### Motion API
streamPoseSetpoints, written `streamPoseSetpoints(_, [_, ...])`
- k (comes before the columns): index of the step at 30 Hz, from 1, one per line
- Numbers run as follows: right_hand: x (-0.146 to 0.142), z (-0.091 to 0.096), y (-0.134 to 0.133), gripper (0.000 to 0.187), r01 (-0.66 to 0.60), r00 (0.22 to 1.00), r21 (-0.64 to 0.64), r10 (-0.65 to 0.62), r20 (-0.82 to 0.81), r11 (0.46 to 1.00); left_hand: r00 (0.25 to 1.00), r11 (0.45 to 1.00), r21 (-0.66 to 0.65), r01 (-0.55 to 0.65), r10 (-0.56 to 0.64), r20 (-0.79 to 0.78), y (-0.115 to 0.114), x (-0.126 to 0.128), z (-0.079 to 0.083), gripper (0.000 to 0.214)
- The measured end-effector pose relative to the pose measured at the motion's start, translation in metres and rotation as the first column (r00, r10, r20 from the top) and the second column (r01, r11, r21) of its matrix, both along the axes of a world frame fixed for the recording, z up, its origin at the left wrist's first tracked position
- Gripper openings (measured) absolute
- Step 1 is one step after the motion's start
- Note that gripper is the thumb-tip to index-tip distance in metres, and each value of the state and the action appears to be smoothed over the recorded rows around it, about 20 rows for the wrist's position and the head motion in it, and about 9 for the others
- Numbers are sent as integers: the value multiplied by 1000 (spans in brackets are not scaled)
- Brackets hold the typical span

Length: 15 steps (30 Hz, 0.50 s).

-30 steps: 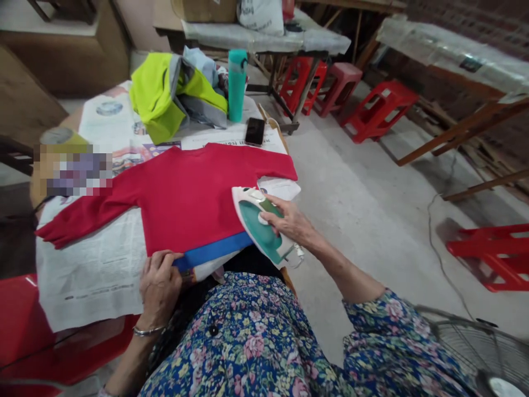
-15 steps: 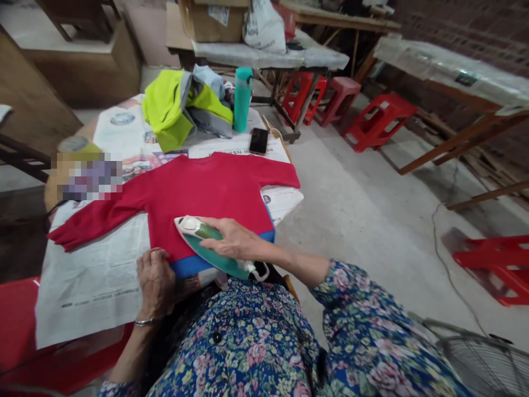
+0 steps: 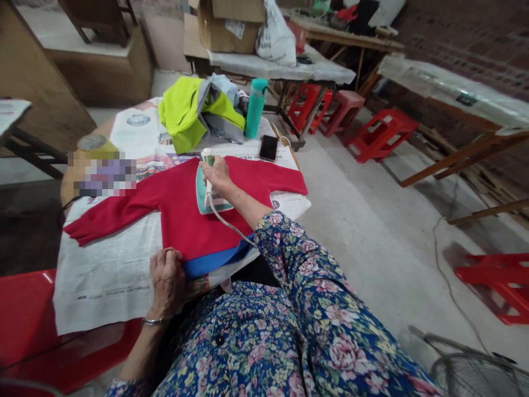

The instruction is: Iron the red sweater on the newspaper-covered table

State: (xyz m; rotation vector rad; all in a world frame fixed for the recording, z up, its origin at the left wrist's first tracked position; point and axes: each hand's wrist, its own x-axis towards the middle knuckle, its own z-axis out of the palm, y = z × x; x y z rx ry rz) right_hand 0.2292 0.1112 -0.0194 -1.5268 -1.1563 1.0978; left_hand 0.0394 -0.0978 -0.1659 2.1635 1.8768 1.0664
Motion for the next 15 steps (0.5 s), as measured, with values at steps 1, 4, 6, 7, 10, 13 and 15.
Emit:
streamPoseSetpoints(1, [-2,1,5,19,15,1000,-12,-15,-4,1000,1000,1000,5,2,-2,-6,0,0,0,27])
streamPoseSetpoints(4, [-8,9,-2,31,-23,1000,-70,22,-9,997,999,998,57,18,-16,-27,1,-2,0,28])
streamPoseSetpoints(6, [-8,13,-22,31,-89,996,-119,90,1,989,999,996,85,27,-23,-40,3,-3,-1,29])
streamPoseSetpoints(7, [-7,13,-35,29,-132,991,-142,134,9,981,999,996,88,27,-24,-42,3,-4,-1,29])
streamPoseSetpoints(10, [2,12,-81,29,-309,946,-157,321,52,938,999,997,74,21,-19,-28,4,-4,-1,29])
streamPoseSetpoints(13, [18,12,-120,36,-534,842,-152,540,0,832,999,1000,28,11,-10,-31,3,-3,1,27])
streamPoseSetpoints(15, [30,14,-135,40,-602,797,-159,602,-49,783,999,1000,-15,4,-4,-44,2,-2,3,27])
